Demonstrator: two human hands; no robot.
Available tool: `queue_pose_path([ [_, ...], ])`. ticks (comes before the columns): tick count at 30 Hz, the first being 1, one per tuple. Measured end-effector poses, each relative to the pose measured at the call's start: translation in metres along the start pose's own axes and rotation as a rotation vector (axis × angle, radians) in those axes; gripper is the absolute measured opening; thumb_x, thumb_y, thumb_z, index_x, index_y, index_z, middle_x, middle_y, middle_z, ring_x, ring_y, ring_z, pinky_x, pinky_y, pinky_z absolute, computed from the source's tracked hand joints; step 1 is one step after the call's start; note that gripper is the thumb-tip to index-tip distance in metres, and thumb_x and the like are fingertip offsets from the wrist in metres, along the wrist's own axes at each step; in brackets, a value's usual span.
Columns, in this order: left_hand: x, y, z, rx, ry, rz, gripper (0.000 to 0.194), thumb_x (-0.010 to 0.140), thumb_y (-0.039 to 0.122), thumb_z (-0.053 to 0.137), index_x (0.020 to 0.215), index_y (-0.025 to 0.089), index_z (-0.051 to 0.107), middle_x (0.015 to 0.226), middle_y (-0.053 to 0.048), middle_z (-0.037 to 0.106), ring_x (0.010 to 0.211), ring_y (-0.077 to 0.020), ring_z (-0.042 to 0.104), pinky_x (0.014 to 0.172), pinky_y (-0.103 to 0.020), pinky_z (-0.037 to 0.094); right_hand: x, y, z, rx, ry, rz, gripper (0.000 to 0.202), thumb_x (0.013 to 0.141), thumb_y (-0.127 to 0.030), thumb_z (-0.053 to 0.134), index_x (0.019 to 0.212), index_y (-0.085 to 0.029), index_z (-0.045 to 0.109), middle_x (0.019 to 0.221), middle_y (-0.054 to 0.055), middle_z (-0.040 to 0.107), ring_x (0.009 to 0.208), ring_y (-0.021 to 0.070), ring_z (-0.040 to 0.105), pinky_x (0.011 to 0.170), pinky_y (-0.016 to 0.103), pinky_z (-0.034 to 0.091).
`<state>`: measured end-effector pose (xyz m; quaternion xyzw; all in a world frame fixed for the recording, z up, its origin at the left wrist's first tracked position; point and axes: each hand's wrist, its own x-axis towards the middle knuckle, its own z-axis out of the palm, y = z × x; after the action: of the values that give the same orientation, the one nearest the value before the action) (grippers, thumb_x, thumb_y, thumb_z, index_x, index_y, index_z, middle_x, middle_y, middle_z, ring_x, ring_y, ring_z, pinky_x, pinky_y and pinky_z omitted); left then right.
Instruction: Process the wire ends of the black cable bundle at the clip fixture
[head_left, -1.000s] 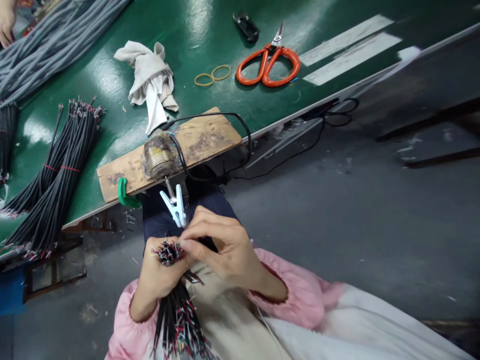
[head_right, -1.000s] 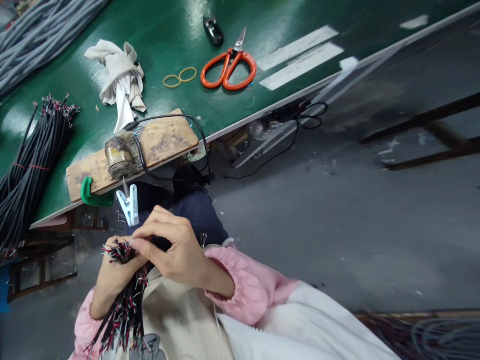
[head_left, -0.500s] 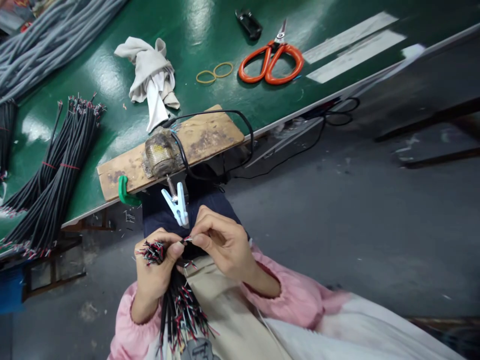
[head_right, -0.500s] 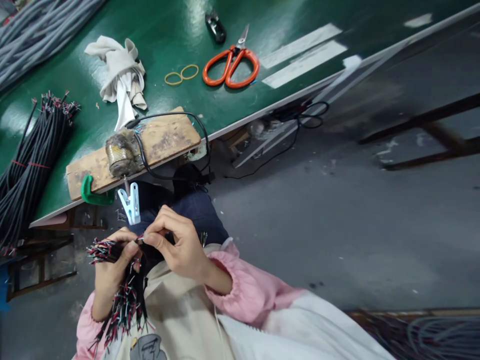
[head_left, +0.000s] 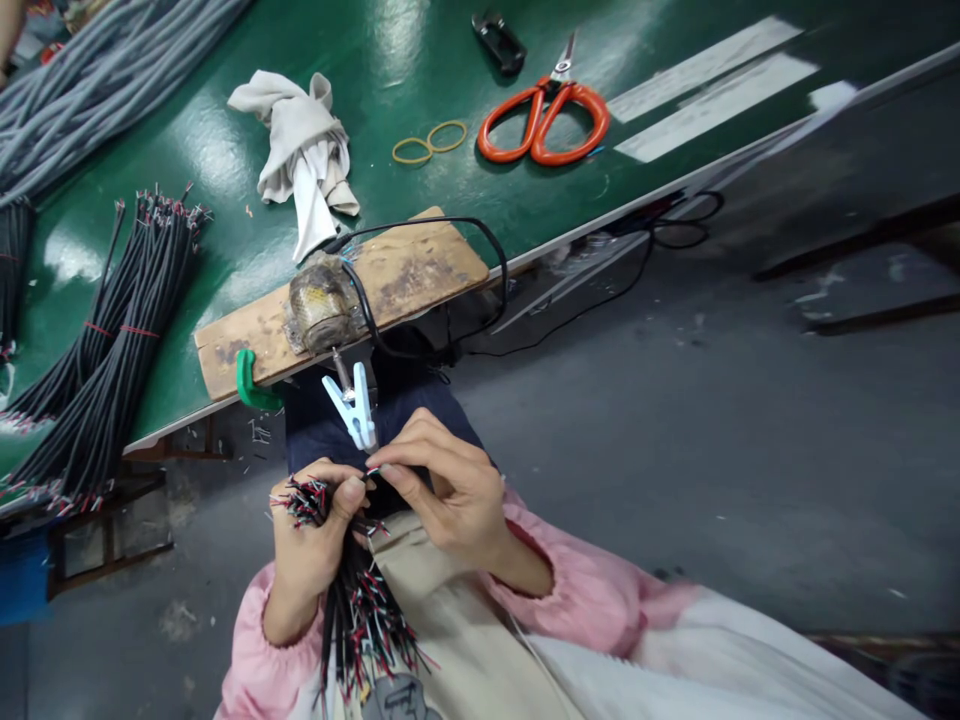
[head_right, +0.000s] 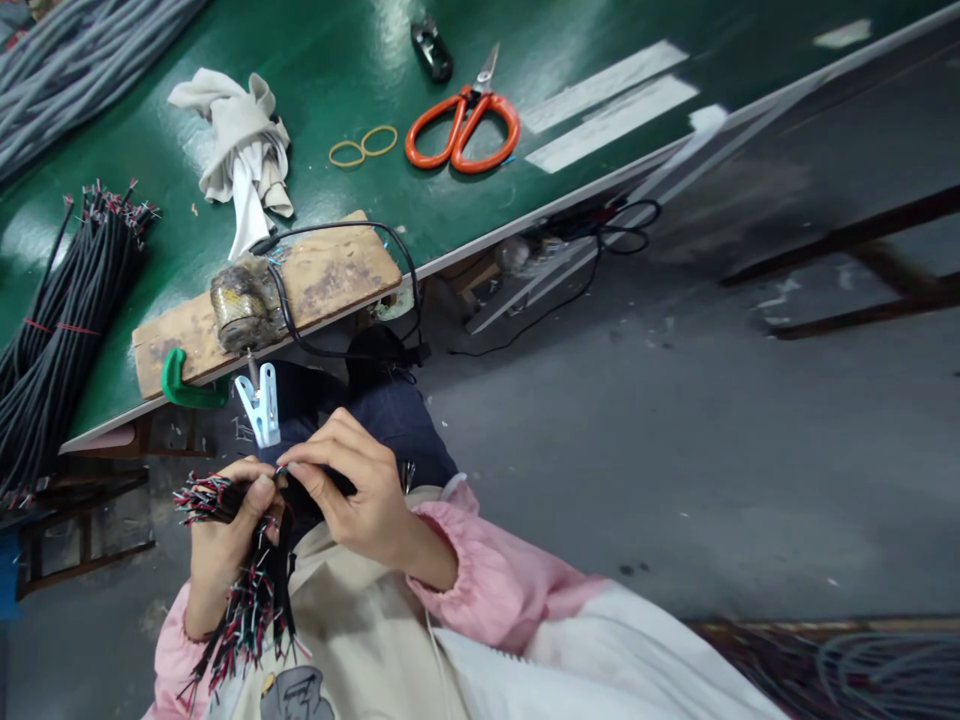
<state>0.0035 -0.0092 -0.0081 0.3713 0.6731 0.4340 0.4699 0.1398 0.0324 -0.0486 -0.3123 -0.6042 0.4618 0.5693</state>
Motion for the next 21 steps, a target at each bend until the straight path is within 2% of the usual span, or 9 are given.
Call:
queue_pose_path([
  [3,0.002,0.001,0.000,0.017,-0.017,0.037,0.038,0.070,0.053,0.078,0.060,0.017,0.072,0.052,0.000,0.060,0.040,-0.0096,0.048,0.040,-0.022,0.039,0.001,0.002,0.002,0.207,-0.087,0.214,0.024,0.095,-0.035,0.057,0.081,-0.018,0.067,0.073,0.005,0.064,0.068,0.0169,0.056,0.068,0.034,0.048],
  [6,0.004,0.002,-0.001,0.034,-0.034,0.134,0.031,0.068,0.047,0.082,0.059,0.018,0.074,0.051,0.000,0.061,0.043,-0.0109,0.051,0.044,-0.023,0.041,0.004,0.008,0.003,0.615,-0.262,0.528,0.038,0.087,-0.054,0.066,0.076,-0.017,0.062,0.070,0.001,0.058,0.064,0.0131,0.053,0.063,0.027,0.046],
  [9,0.005,0.003,-0.002,0.058,-0.024,0.211,0.023,0.064,0.039,0.086,0.058,0.019,0.075,0.051,0.000,0.063,0.045,-0.0112,0.053,0.046,-0.023,0.043,0.006,0.011,0.001,0.767,-0.332,0.651,0.039,0.081,-0.055,0.072,0.076,-0.017,0.063,0.070,0.000,0.057,0.064,0.0114,0.053,0.064,0.026,0.046],
  [11,0.005,0.004,-0.003,0.053,-0.007,0.213,0.020,0.065,0.036,0.086,0.059,0.020,0.076,0.053,-0.001,0.065,0.045,-0.0109,0.054,0.046,-0.022,0.043,0.007,0.010,-0.003,0.677,-0.318,0.599,0.035,0.085,-0.051,0.069,0.080,-0.017,0.066,0.074,0.001,0.059,0.068,0.0122,0.054,0.068,0.026,0.046],
  [16,0.003,0.003,-0.003,0.019,-0.014,0.201,0.012,0.065,0.028,0.085,0.062,0.020,0.077,0.056,-0.001,0.067,0.043,-0.0100,0.054,0.044,-0.021,0.041,0.009,0.008,-0.009,0.425,-0.230,0.316,0.026,0.094,-0.043,0.062,0.094,-0.019,0.073,0.080,0.004,0.061,0.074,0.0143,0.054,0.066,0.028,0.044],
  [18,0.003,0.002,-0.003,0.002,-0.019,0.208,0.009,0.065,0.024,0.085,0.063,0.020,0.077,0.056,-0.001,0.068,0.044,-0.0100,0.055,0.045,-0.021,0.042,0.009,0.008,-0.009,0.398,-0.242,0.242,0.023,0.094,-0.040,0.062,0.092,-0.020,0.073,0.078,0.003,0.062,0.073,0.0145,0.053,0.066,0.029,0.043],
  [21,0.003,0.002,-0.002,-0.029,-0.007,0.214,0.008,0.063,0.020,0.085,0.062,0.021,0.077,0.056,0.000,0.068,0.045,-0.0097,0.056,0.046,-0.020,0.043,0.009,0.008,-0.006,0.381,-0.248,0.211,0.025,0.095,-0.039,0.061,0.083,-0.019,0.070,0.075,0.004,0.063,0.070,0.0147,0.054,0.064,0.029,0.044],
])
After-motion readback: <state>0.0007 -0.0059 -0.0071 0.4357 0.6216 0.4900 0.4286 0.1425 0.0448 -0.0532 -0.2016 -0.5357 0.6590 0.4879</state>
